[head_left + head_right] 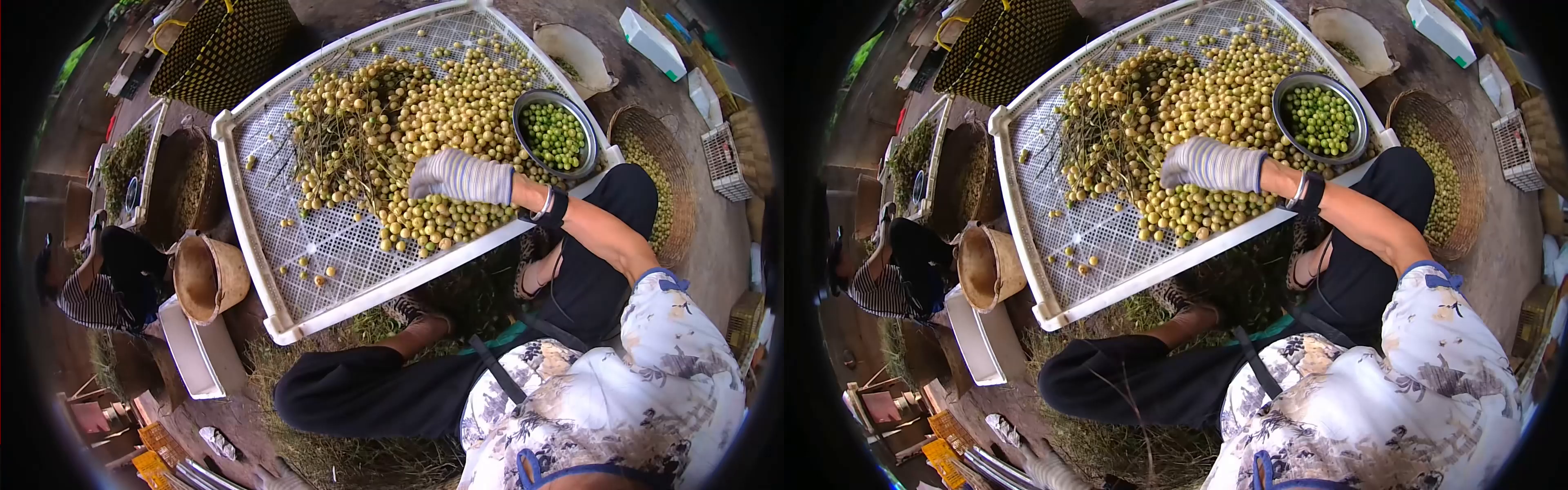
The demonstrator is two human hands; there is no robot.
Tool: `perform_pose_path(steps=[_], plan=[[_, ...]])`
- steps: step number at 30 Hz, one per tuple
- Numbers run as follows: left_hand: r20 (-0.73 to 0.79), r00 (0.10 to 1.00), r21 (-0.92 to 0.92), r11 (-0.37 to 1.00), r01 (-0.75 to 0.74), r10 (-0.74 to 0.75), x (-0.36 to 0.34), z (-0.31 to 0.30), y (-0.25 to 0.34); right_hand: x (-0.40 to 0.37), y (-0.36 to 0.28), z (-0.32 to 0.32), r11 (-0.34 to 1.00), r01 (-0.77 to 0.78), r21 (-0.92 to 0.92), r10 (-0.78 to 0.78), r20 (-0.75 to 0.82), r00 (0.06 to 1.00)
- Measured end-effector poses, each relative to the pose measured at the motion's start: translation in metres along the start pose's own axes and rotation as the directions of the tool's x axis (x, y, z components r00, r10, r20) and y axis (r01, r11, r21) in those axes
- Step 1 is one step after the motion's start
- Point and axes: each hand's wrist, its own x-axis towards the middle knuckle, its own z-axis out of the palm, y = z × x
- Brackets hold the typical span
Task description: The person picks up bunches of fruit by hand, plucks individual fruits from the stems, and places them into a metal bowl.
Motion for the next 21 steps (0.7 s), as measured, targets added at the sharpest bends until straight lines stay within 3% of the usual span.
perform_pose_path(steps=[1, 2, 3, 5, 7, 10, 11, 13, 15, 18, 19, 21], plan=[[-0.004, 1.000, -0.013, 1.000, 0.028, -0.028, 0.017, -0.025, 0.031, 0.003, -0.033, -0.023, 0.997, -0.058, 0.060, 0.066, -0.139, 0.988], [-0.164, 0.976, -0.042, 0.988, -0.150, 0.141, 0.025, -0.050, 0.054, 0.008, -0.046, -0.036, 0.863, -0.208, 0.460, 0.296, -0.127, 0.947], [-0.323, 0.898, -0.041, 0.944, -0.327, 0.297, 0.032, -0.069, 0.075, 0.016, -0.054, -0.056, 0.820, -0.062, 0.569, 0.224, -0.219, 0.950], [-0.303, 0.891, -0.316, 0.847, -0.428, 0.337, 0.048, -0.085, 0.113, 0.025, -0.068, -0.090, 0.713, 0.138, 0.687, 0.181, -0.370, 0.911], [-0.288, 0.879, -0.510, 0.716, -0.476, 0.380, 0.057, -0.100, 0.147, 0.038, -0.049, -0.116, 0.439, 0.328, 0.836, 0.102, -0.409, 0.907], [-0.233, 0.866, -0.751, 0.483, -0.450, 0.443, 0.046, -0.127, 0.199, 0.035, -0.051, -0.129, 0.820, 0.092, 0.565, 0.180, -0.407, 0.896], [-0.196, 0.860, -0.847, 0.361, -0.391, 0.471, 0.043, -0.136, 0.213, 0.035, -0.054, -0.135, 0.754, 0.212, 0.622, 0.117, -0.445, 0.888], [-0.180, 0.819, -0.899, 0.247, -0.361, 0.544, 0.041, -0.136, 0.234, 0.033, -0.062, -0.151, 0.572, 0.432, 0.697, 0.000, -0.527, 0.850], [-0.106, 0.752, -0.923, 0.217, -0.318, 0.650, 0.032, -0.168, 0.257, 0.028, -0.082, -0.153, 0.614, 0.399, 0.681, 0.054, -0.541, 0.840], [-0.246, 0.601, -0.945, -0.049, -0.324, 0.761, 0.026, -0.177, 0.292, 0.018, -0.116, -0.146, 0.608, 0.370, 0.702, 0.150, -0.560, 0.815], [-0.154, 0.560, -0.984, -0.076, -0.160, 0.814, 0.022, -0.182, 0.302, 0.015, -0.116, -0.140, 0.678, 0.367, 0.637, 0.133, -0.597, 0.791], [-0.164, 0.405, -0.982, -0.189, 0.021, 0.899, 0.016, -0.190, 0.320, 0.010, -0.116, -0.125, 0.801, 0.349, 0.487, 0.084, -0.669, 0.739]])
